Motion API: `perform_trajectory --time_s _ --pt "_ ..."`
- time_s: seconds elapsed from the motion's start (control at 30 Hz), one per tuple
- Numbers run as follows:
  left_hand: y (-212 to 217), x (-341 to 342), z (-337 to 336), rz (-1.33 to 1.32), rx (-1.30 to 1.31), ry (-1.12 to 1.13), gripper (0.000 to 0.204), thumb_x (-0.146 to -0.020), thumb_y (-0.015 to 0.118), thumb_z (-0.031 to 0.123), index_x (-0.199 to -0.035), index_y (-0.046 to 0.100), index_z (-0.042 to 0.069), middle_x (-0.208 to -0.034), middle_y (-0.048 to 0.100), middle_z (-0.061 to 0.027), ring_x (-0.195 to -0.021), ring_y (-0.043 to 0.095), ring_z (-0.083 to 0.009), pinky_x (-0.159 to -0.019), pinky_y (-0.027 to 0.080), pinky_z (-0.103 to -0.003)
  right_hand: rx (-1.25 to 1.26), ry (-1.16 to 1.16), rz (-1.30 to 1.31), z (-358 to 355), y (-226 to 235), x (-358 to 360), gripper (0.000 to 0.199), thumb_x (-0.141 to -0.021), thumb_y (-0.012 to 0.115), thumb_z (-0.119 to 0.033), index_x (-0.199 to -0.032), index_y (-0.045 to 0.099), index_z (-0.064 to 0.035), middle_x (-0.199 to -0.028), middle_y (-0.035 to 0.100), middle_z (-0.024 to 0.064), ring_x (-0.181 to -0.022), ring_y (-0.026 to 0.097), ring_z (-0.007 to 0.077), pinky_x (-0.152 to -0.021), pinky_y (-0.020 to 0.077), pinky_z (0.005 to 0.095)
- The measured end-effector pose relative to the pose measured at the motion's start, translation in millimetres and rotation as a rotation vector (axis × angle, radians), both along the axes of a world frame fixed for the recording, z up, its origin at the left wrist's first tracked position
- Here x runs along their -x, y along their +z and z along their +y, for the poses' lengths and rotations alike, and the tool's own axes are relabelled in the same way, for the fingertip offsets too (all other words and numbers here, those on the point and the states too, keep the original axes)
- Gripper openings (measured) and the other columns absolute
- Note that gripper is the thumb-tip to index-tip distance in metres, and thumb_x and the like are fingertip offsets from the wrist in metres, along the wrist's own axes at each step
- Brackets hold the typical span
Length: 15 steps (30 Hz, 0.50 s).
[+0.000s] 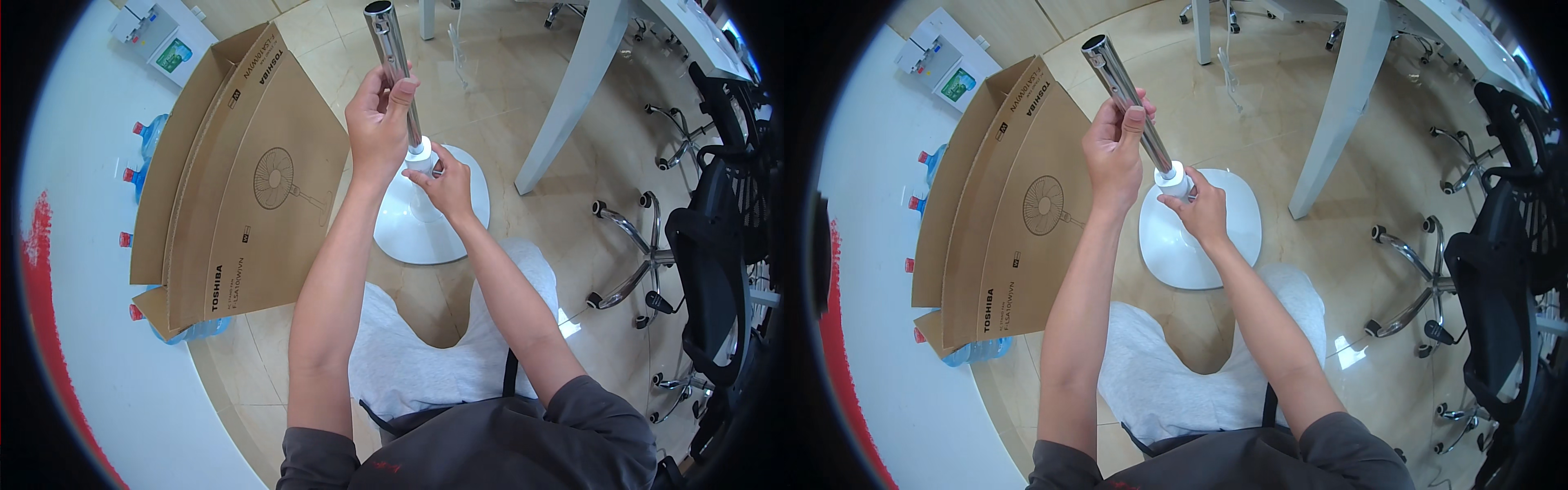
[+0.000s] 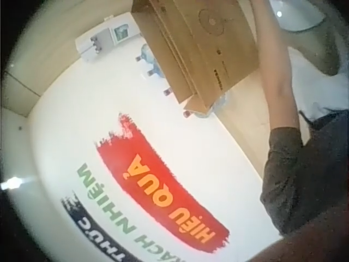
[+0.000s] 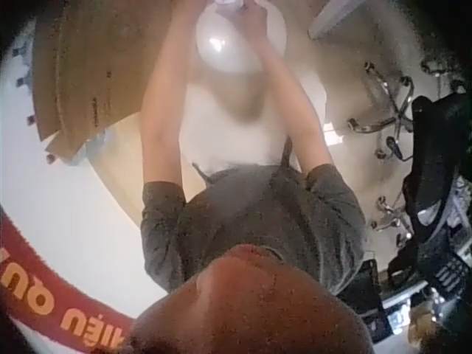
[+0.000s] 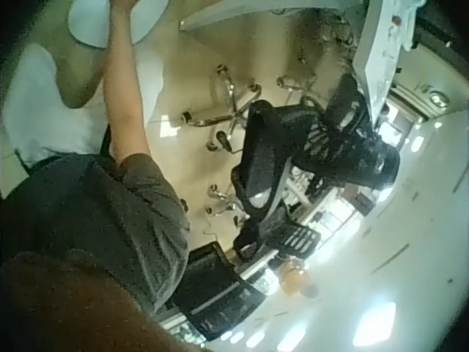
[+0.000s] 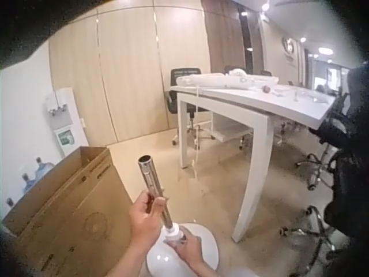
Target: Disassemble the motor housing and base components of a pedestal fan and place them into a cardboard box.
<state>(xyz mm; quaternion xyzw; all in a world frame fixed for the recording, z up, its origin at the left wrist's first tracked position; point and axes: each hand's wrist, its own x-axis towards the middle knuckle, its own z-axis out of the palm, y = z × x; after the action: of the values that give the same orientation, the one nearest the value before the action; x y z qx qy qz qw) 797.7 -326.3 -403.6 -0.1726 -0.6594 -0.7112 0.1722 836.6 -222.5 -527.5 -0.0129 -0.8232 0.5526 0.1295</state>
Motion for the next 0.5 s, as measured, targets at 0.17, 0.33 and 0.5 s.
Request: perform_trajectory --time_s 0.17,0.33,0.5 --pt "-22 -4 -5 -0.054 0.118 0.059 0.043 -0.094 0.066 0.036 -0.115 0.062 -0.001 -0.099 0.067 -0.0050 -0.094 0.061 -0.0114 -0.087 0.048 -0.028 -0.018 0.004 -0.013 0 4 -2 0.066 -0.065 0.090 -0.030 -0.118 0.064 -0.0005 -0.080 0.071 0.0162 -0.066 0.067 0.0276 -0.064 0.0526 0.0353" --pt "-38 0 -8 -0.102 0.145 0.089 0.045 -0.093 0.068 0.038 -0.118 0.063 0.000 -0.099 0.069 -0.0059 -0.093 0.061 -0.0107 -0.084 0.048 -0.028 -0.079 -0.004 -0.030 -3 -10 -5 0.066 -0.069 0.087 -0.028 -0.123 0.062 -0.0006 -0.071 0.066 0.0149 -0.062 0.064 0.0242 -0.061 0.0503 0.0346" --pt "-38 1 -10 -0.045 0.135 0.058 0.042 -0.092 0.069 0.037 -0.112 0.066 0.001 -0.096 0.068 -0.0037 -0.088 0.061 -0.0108 -0.079 0.049 -0.027 0.096 -0.051 -0.032 -9 -22 -10 0.060 -0.077 0.081 -0.022 -0.127 0.058 -0.0002 -0.069 0.060 0.0086 -0.063 0.062 0.0173 -0.059 0.0489 0.0314"
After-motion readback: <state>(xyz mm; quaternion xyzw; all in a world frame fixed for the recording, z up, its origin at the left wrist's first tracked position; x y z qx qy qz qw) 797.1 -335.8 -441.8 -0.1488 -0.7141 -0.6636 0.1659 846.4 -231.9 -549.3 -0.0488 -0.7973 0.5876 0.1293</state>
